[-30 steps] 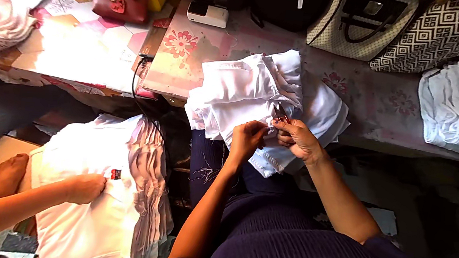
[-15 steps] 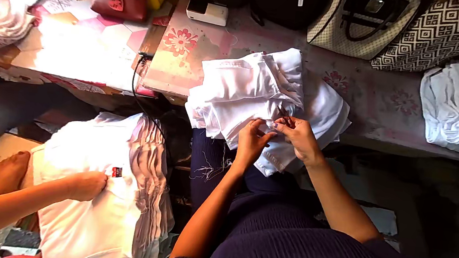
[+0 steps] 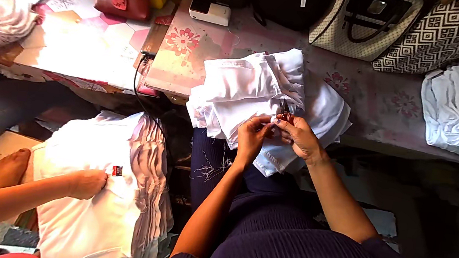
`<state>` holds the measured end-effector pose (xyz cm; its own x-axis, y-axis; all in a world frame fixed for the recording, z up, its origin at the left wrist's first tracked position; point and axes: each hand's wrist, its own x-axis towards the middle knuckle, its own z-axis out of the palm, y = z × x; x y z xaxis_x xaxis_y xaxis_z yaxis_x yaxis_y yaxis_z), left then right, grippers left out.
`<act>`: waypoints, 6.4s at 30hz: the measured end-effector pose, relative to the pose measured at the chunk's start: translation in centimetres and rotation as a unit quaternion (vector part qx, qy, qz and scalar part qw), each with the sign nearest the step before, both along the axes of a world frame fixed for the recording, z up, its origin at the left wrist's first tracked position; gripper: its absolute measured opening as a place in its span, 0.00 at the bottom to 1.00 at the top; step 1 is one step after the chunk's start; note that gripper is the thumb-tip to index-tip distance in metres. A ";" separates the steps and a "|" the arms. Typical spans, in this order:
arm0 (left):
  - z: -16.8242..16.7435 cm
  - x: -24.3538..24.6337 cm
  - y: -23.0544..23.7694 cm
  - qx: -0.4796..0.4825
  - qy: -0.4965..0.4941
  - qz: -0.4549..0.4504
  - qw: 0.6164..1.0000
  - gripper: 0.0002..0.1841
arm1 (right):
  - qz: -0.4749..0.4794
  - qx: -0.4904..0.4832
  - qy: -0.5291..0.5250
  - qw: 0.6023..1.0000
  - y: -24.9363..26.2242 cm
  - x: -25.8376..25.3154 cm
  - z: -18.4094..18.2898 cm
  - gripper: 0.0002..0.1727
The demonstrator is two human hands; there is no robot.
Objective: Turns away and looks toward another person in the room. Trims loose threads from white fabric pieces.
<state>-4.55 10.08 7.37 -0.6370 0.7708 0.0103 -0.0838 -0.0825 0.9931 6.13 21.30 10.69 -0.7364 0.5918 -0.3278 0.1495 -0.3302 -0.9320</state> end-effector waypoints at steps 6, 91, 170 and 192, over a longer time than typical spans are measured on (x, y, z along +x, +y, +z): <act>-0.6 -0.1 -0.9 0.026 -0.040 -0.027 0.999 0.03 | 0.003 0.015 0.001 1.000 0.7 0.3 -0.7 0.04; -5.1 -2.5 -9.3 -0.263 0.323 -0.049 0.908 0.07 | 0.042 0.613 -0.108 0.782 3.6 4.1 -4.2 0.05; -6.8 -0.6 1.2 -0.010 0.407 -0.017 0.913 0.06 | -0.066 0.111 -0.126 0.984 1.3 2.1 -3.4 0.16; -2.6 -1.1 -0.1 -0.039 0.291 0.011 0.956 0.04 | -0.103 0.006 0.001 0.995 0.7 0.7 -2.4 0.08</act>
